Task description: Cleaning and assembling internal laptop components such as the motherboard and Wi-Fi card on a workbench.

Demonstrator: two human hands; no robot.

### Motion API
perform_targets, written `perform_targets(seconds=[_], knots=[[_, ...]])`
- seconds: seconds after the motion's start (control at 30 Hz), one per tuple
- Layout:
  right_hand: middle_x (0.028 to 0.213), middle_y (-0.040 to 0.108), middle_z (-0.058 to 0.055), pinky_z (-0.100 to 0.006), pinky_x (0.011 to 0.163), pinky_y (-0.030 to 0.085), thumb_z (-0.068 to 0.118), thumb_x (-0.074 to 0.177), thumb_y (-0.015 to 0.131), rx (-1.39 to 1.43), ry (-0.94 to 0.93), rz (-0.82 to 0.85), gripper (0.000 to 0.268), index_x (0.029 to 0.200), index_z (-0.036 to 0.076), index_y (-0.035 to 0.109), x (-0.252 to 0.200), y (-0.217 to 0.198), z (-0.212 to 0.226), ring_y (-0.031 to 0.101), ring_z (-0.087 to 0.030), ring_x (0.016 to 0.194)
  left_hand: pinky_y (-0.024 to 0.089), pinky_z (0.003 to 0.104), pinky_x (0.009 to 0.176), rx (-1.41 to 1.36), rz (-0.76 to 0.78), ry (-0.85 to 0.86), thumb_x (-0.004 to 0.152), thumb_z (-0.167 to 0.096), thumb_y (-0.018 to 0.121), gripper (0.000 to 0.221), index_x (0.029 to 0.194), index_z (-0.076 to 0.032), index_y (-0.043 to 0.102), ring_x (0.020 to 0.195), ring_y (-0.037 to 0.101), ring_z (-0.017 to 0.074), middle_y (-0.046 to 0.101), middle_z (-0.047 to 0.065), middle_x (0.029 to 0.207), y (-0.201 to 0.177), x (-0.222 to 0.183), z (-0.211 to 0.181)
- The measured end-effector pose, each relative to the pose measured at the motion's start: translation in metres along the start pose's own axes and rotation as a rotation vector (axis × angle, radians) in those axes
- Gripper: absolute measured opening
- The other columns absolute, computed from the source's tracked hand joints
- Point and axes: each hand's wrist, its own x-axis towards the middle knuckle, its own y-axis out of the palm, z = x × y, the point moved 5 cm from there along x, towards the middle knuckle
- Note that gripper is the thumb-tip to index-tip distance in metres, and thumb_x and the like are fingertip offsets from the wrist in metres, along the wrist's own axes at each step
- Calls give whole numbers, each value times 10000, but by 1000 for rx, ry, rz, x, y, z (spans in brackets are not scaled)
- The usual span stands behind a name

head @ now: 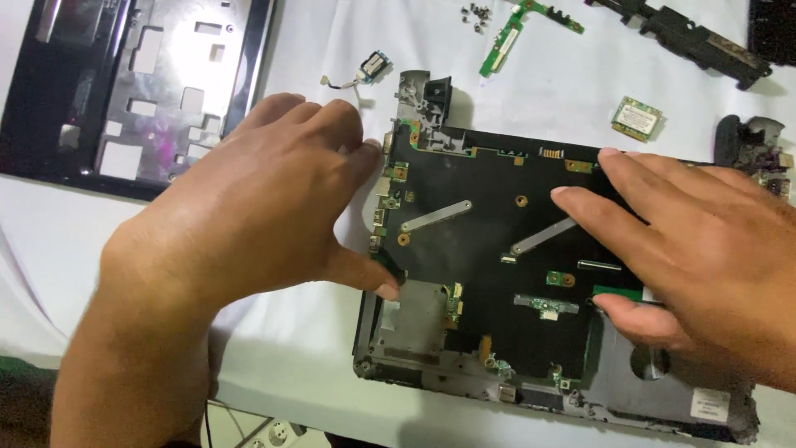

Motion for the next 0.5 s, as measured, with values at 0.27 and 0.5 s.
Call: perform_targets(seconds=[0.27,0.5], knots=[[1567,490,-129,-484,1129,503,814,530,600,-115,6,21,1203,1586,295,352,-5,9,3,511,-328,1478,376,569,1128,133,16,-37,713,-955,788,917,1071,-114,717,1043,626,310,649,126,1133,1,-2,-20],[1495,544,-142,-491,1130,506,830,514,617,-112,-20,7,1237,1583,255,383,-2,7,1,557,-338,1431,309,544,1232,390,-476,119,667,-761,767,812,1238,-195,648,1107,630,251,627,89,1222,-14,-23,-57]])
